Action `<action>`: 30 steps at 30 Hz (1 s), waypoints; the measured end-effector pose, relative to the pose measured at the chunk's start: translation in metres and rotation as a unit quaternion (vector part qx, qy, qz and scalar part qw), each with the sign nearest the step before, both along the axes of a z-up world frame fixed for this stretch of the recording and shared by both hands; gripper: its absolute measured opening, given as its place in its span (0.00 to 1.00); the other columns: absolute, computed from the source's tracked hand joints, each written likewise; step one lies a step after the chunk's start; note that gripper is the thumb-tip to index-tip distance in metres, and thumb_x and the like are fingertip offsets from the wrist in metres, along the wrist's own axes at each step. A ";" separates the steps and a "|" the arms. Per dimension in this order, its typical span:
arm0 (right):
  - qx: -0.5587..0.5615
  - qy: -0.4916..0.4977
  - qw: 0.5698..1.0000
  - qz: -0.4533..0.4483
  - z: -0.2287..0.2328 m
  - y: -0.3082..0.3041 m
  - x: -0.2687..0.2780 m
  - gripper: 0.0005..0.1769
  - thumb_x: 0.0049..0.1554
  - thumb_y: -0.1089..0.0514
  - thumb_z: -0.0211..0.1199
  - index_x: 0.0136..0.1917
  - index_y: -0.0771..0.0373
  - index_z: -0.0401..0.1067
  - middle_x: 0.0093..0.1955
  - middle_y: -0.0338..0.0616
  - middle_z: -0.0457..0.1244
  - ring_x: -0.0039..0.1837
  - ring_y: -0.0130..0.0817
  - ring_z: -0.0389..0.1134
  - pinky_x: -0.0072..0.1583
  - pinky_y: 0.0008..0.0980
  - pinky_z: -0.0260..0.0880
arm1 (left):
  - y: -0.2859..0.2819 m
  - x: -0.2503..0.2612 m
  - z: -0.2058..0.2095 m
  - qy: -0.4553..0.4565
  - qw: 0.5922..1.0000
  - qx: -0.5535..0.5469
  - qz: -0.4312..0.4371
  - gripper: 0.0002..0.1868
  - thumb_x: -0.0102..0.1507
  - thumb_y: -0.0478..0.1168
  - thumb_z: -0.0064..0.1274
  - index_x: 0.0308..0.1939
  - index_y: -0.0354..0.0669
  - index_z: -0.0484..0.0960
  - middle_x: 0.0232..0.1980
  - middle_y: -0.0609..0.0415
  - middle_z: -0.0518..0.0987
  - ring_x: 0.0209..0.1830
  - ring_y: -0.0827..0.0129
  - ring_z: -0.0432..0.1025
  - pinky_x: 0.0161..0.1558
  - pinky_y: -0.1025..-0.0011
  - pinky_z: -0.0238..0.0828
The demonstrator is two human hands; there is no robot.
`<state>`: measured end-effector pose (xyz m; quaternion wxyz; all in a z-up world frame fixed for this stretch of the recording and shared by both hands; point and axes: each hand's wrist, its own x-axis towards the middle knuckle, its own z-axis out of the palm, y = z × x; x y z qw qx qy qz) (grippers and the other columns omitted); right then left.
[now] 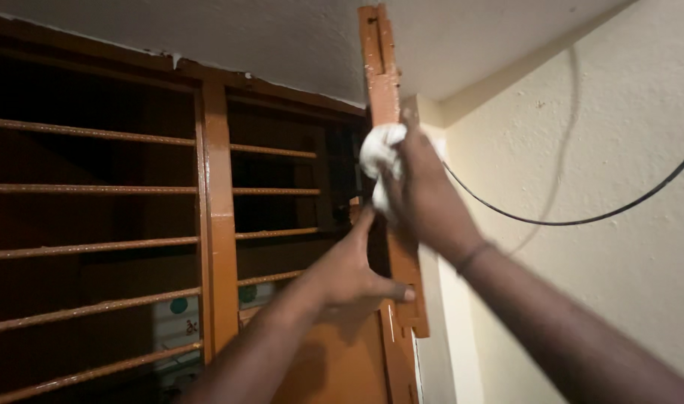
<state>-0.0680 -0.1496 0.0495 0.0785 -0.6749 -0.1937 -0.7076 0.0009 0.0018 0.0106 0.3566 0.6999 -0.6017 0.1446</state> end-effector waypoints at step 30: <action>0.056 -0.007 0.998 0.005 -0.118 -0.067 -0.020 0.23 0.71 0.55 0.50 0.73 0.69 0.54 0.70 0.64 0.56 0.70 0.48 0.64 0.69 0.39 0.67 | -0.163 -0.005 0.146 -0.127 0.950 -0.243 0.148 0.69 0.54 0.61 0.63 0.80 0.44 0.27 0.85 0.44 0.38 0.83 0.44 0.40 0.72 0.27 0.39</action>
